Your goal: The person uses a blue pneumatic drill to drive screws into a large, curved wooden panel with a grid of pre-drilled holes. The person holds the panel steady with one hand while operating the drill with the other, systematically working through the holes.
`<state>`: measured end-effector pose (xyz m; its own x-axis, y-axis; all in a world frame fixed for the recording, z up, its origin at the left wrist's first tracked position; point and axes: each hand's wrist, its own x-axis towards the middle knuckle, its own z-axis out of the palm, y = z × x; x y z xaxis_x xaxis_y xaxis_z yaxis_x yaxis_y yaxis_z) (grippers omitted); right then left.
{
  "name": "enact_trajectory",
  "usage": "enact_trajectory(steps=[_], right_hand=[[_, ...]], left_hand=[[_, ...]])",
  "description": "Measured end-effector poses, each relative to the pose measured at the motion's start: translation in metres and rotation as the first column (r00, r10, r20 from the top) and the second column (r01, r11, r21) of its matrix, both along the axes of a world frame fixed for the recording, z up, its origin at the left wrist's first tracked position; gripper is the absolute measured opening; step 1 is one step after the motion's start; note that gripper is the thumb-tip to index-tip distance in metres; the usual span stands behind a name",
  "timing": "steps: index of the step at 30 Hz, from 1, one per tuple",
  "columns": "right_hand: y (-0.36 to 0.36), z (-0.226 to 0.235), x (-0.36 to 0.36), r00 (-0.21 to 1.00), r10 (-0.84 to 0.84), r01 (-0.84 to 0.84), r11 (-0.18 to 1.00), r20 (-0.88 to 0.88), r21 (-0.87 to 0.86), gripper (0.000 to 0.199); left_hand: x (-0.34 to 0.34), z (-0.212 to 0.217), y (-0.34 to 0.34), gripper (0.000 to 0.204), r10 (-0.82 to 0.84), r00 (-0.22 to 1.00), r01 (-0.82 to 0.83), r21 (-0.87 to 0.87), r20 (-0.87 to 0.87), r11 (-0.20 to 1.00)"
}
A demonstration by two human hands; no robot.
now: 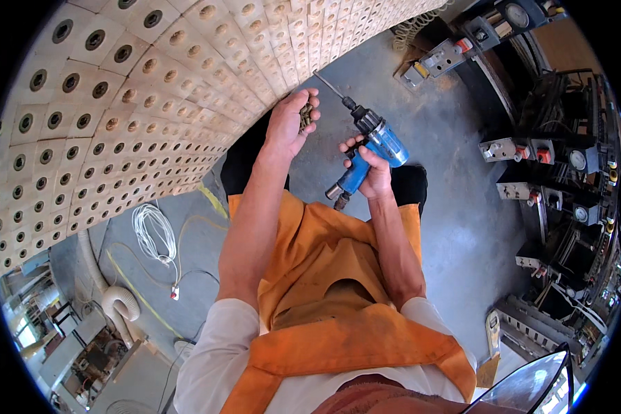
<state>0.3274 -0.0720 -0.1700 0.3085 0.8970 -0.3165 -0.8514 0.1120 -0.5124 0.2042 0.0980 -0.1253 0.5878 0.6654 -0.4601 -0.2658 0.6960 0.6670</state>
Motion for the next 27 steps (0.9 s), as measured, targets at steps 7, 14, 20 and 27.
enact_trajectory(steps=[7,14,20,27], right_hand=[[0.004,-0.016,0.008,0.986,0.055,-0.047,0.998,-0.159,0.05,0.023],[-0.001,0.029,-0.003,0.937,0.009,0.044,0.989,0.348,-0.144,0.022],[-0.001,0.013,0.007,0.98,0.013,0.001,0.998,0.198,-0.069,0.022],[-0.006,0.016,0.011,0.97,0.067,-0.043,0.993,0.232,-0.106,0.028]], left_hand=[[-0.002,-0.004,-0.005,0.024,-0.008,0.997,0.006,-0.029,-0.075,1.0],[-0.006,-0.007,-0.004,0.024,0.008,0.995,-0.009,-0.009,-0.104,1.0],[0.003,-0.003,-0.014,0.022,0.027,0.994,-0.027,-0.004,-0.106,1.0],[0.019,0.003,-0.004,0.018,0.04,0.997,-0.038,0.021,-0.06,0.999]])
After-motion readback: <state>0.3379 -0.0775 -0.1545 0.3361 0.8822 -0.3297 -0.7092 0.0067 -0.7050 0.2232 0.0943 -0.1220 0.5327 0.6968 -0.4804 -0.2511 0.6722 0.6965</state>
